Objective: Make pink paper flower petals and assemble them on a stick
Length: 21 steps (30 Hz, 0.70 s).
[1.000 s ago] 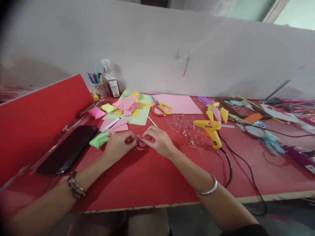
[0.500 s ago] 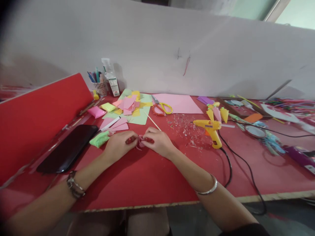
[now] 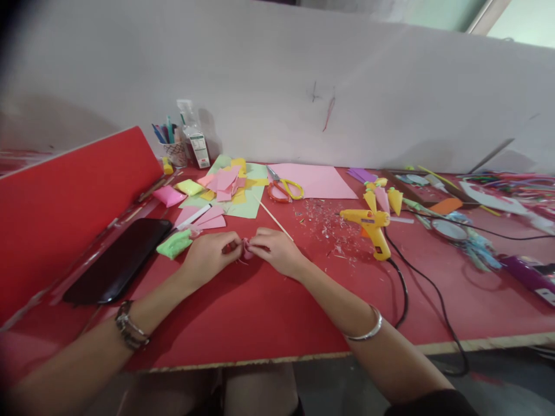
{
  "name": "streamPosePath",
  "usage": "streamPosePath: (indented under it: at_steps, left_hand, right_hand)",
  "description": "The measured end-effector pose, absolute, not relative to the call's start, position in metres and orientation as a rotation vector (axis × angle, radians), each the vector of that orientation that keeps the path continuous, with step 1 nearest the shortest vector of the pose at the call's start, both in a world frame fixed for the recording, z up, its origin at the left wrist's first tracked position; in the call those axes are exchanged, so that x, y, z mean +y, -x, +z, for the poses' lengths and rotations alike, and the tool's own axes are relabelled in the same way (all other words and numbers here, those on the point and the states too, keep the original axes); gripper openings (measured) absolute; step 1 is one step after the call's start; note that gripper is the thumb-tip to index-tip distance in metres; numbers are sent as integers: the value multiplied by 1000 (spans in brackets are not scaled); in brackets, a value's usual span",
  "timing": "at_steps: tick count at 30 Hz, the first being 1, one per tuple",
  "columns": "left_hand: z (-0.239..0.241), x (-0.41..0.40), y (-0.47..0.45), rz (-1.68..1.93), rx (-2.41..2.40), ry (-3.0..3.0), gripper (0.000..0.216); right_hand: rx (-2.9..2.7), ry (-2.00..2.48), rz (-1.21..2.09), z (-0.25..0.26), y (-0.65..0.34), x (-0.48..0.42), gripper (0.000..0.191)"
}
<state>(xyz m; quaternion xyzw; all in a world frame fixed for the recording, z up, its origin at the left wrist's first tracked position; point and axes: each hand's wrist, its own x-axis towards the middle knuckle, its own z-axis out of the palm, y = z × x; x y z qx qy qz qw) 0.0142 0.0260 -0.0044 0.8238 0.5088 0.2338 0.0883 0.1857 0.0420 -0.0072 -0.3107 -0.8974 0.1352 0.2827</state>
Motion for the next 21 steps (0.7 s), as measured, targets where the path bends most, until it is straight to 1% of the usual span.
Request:
streamPosePath:
  at_steps: [21]
  left_hand:
    - [-1, 25, -16, 663, 1535, -2410, 17]
  right_hand:
    - [-2500, 833, 449, -3, -188, 42, 25]
